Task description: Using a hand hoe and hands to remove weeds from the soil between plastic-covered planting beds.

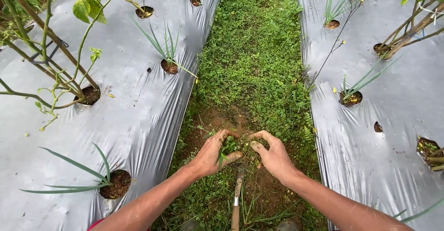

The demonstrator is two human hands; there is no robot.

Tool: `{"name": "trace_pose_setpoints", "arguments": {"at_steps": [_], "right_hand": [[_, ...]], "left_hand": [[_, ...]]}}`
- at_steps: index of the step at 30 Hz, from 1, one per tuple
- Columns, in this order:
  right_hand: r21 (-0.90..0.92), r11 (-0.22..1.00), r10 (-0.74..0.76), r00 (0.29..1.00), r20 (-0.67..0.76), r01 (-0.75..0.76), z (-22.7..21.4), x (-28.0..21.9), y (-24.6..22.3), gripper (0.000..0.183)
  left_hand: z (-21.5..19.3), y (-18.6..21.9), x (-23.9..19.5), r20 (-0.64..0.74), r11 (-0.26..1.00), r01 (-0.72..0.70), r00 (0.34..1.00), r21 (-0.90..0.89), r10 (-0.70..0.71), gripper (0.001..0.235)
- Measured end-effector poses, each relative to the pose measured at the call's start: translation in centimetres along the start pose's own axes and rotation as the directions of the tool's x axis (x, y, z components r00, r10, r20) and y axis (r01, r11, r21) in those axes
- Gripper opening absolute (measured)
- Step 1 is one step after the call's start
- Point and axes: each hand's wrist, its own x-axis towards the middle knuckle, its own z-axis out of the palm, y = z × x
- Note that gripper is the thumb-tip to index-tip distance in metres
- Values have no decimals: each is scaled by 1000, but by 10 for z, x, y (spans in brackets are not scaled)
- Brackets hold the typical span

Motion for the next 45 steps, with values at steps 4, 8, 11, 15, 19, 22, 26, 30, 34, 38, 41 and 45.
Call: {"name": "trace_pose_setpoints", "arguments": {"at_steps": [4,8,11,15,19,22,26,30,34,38,41,45], "right_hand": [[0,1000,27,1000,-16,-27,-4,7,4,32],[81,996,25,1000,-10,-24,-8,23,25,30],[66,998,-2,1000,19,1,-8,14,23,36],[146,986,62,988,142,-83,-1,-4,3,49],[49,989,132,977,168,-142,0,-3,0,60],[-126,990,84,986,145,-66,0,2,7,53],[-7,993,116,988,102,-116,0,4,12,49],[-11,995,101,992,76,-101,-1,0,6,40],[-44,997,73,994,80,-69,-1,-1,5,36],[-77,996,42,994,99,-35,2,2,13,37],[-80,997,20,994,106,-12,3,-2,5,35],[-70,997,-6,995,101,13,1,2,9,31]], "left_hand": [[6,-3,-4,66,987,123,991,-100,-117,60],[19,-49,4,30,999,10,999,48,-12,64],[24,-66,10,-45,990,-130,990,54,133,45],[14,-25,-8,-63,992,-97,993,83,102,28],[19,-40,-5,-86,986,-135,986,98,144,28],[21,-34,-2,-77,991,-95,992,98,103,29],[20,-16,-17,-71,999,21,997,-30,-23,28],[8,45,-40,-47,961,135,987,-241,-151,35],[12,26,-35,-69,973,107,990,-205,-124,35],[13,7,-29,-112,993,38,992,-112,-51,34],[14,-7,-24,-135,999,-5,991,-48,-2,33],[17,-25,-17,-164,996,-68,983,52,76,34]]}}
